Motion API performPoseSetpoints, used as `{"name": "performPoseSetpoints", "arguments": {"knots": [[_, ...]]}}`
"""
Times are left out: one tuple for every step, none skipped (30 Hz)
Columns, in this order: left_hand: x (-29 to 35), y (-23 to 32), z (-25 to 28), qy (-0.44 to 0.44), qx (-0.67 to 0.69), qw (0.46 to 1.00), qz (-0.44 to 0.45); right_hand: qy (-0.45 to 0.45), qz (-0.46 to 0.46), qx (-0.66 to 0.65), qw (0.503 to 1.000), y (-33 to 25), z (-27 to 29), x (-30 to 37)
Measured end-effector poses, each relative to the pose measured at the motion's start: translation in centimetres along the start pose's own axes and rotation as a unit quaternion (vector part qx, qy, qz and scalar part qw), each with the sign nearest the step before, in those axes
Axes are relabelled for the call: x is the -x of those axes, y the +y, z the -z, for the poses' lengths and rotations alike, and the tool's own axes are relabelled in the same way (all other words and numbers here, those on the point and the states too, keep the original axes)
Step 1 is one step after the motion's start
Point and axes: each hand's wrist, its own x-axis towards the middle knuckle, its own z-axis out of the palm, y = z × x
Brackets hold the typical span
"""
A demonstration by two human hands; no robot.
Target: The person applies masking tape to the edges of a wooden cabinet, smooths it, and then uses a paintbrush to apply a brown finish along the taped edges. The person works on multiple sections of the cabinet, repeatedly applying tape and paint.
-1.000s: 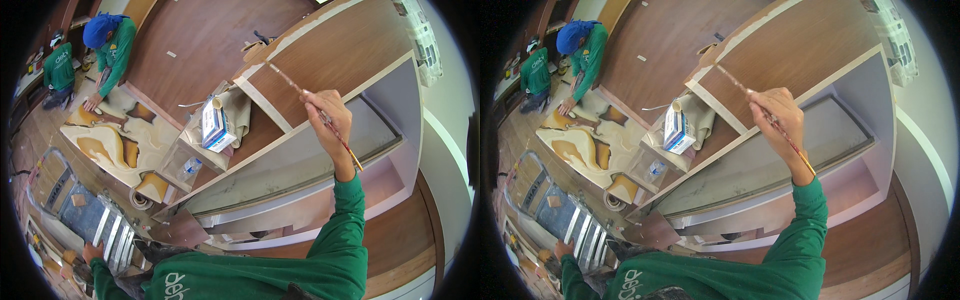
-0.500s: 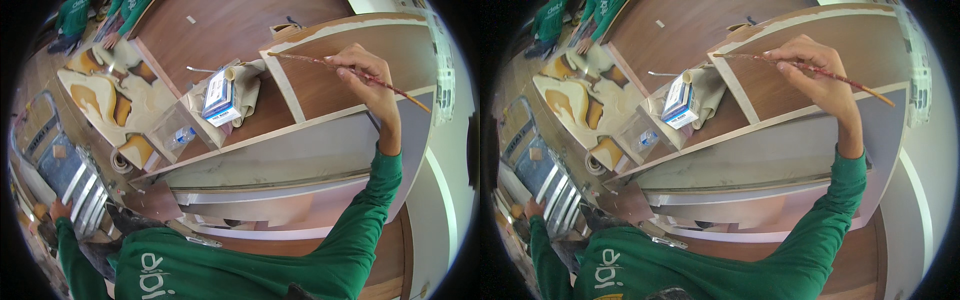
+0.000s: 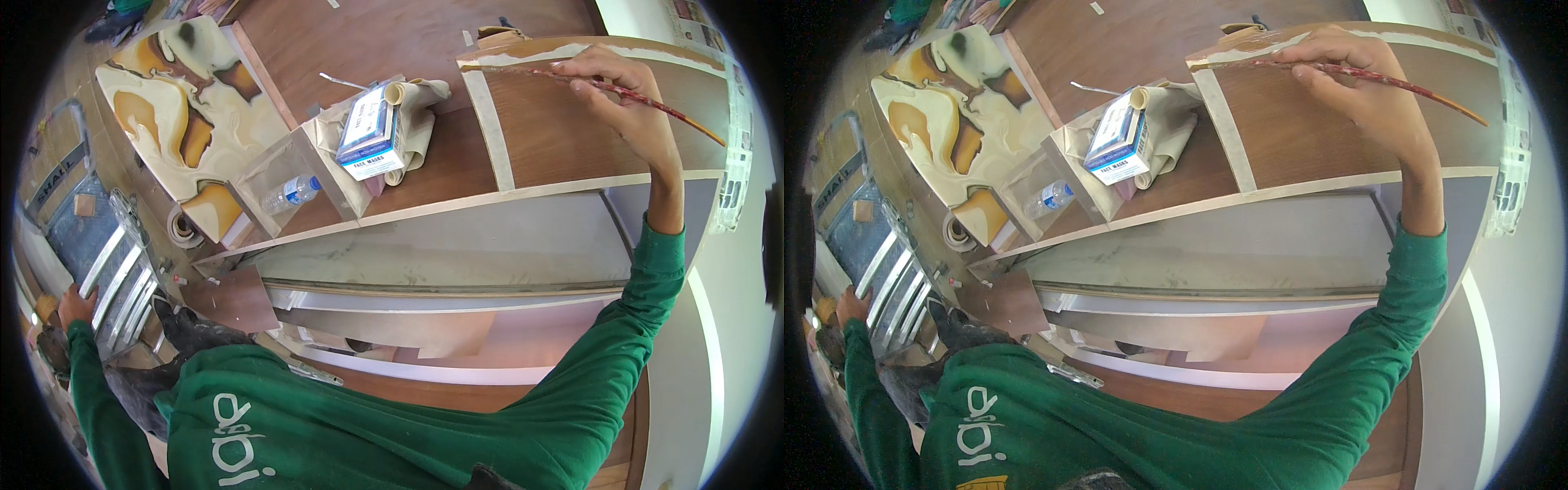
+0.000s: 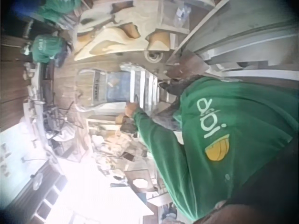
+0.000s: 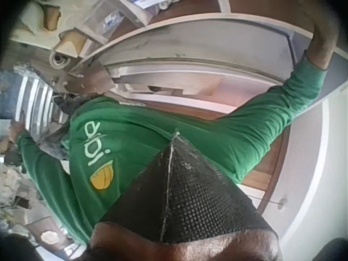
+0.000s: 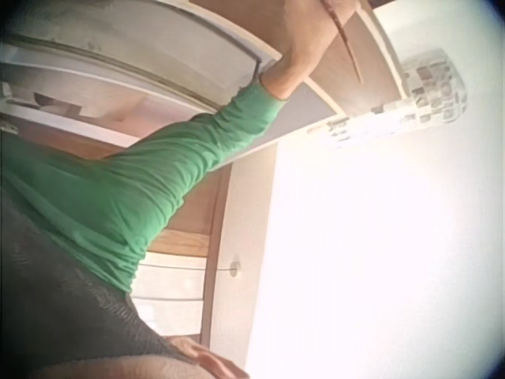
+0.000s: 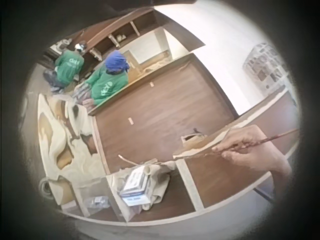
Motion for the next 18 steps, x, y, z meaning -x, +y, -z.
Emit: {"name": "performPoseSetpoints", "arguments": {"knots": [[-0.2,-0.1,-0.4,-0.002,-0.001,1.0,-0.001,-0.004,0.001,0.006,1.0,-0.3,0.0,0.0],[-0.3,-0.5,-0.7,-0.002,-0.001,1.0,0.003,-0.005,0.007,0.012,1.0,-0.4,0.1,-0.2],[-0.3,-0.9,-1.2,-0.002,-0.002,1.0,0.007,-0.007,0.012,0.018,1.0,-0.5,0.3,-0.3],[-0.2,-1.6,-2.3,0.016,-0.004,1.0,0.002,-0.023,0.011,0.024,0.999,-0.6,0.5,-0.5],[-0.2,-1.2,-1.8,-0.001,-0.007,1.0,0.01,-0.04,0.005,0.028,0.999,-0.6,0.6,-0.5],[-0.2,-0.5,-0.9,-0.017,-0.01,1.0,0.018,-0.056,-0.001,0.034,0.998,-0.6,0.7,-0.5],[-0.2,-0.1,-0.4,-0.034,-0.013,0.999,0.025,-0.045,0.011,0.034,0.998,-0.5,0.5,-0.7],[-0.2,-0.2,-0.3,-0.035,-0.012,0.999,0.026,-0.031,0.025,0.036,0.999,-0.5,0.4,-1.0],[-0.2,-0.3,-0.4,-0.037,-0.01,0.999,0.027,-0.018,0.038,0.038,0.998,-0.5,0.3,-1.3],[-0.2,-0.3,-0.4,-0.038,-0.009,0.999,0.027,-0.011,0.038,0.041,0.998,-0.6,0.3,-1.4],[-0.2,-0.2,-0.1,-0.043,-0.012,0.999,0.027,-0.006,0.038,0.042,0.998,-0.5,0.1,-1.5],[-0.2,0.1,0.4,-0.048,-0.016,0.998,0.027,0.0,0.037,0.043,0.998,-0.4,0.0,-1.6],[-0.1,0.2,0.8,-0.053,-0.019,0.998,0.027,-0.005,0.041,0.048,0.998,-0.2,0.0,-1.6],[0.0,0.1,0.6,-0.037,-0.014,0.999,0.021,-0.011,0.047,0.053,0.997,-0.2,0.0,-1.7],[0.1,-0.1,0.4,-0.022,-0.009,1.0,0.015,-0.016,0.053,0.058,0.997,-0.2,0.1,-1.7],[0.2,-0.2,0.2,-0.006,-0.004,1.0,0.009,-0.029,0.04,0.055,0.997,-0.2,0.3,-1.6],[0.2,-0.3,0.0,-0.002,-0.005,1.0,0.01,-0.041,0.027,0.053,0.997,-0.3,0.6,-1.4],[0.2,-0.3,-0.2,0.002,-0.007,1.0,0.01,-0.053,0.014,0.051,0.997,-0.3,0.7,-1.3]]}}
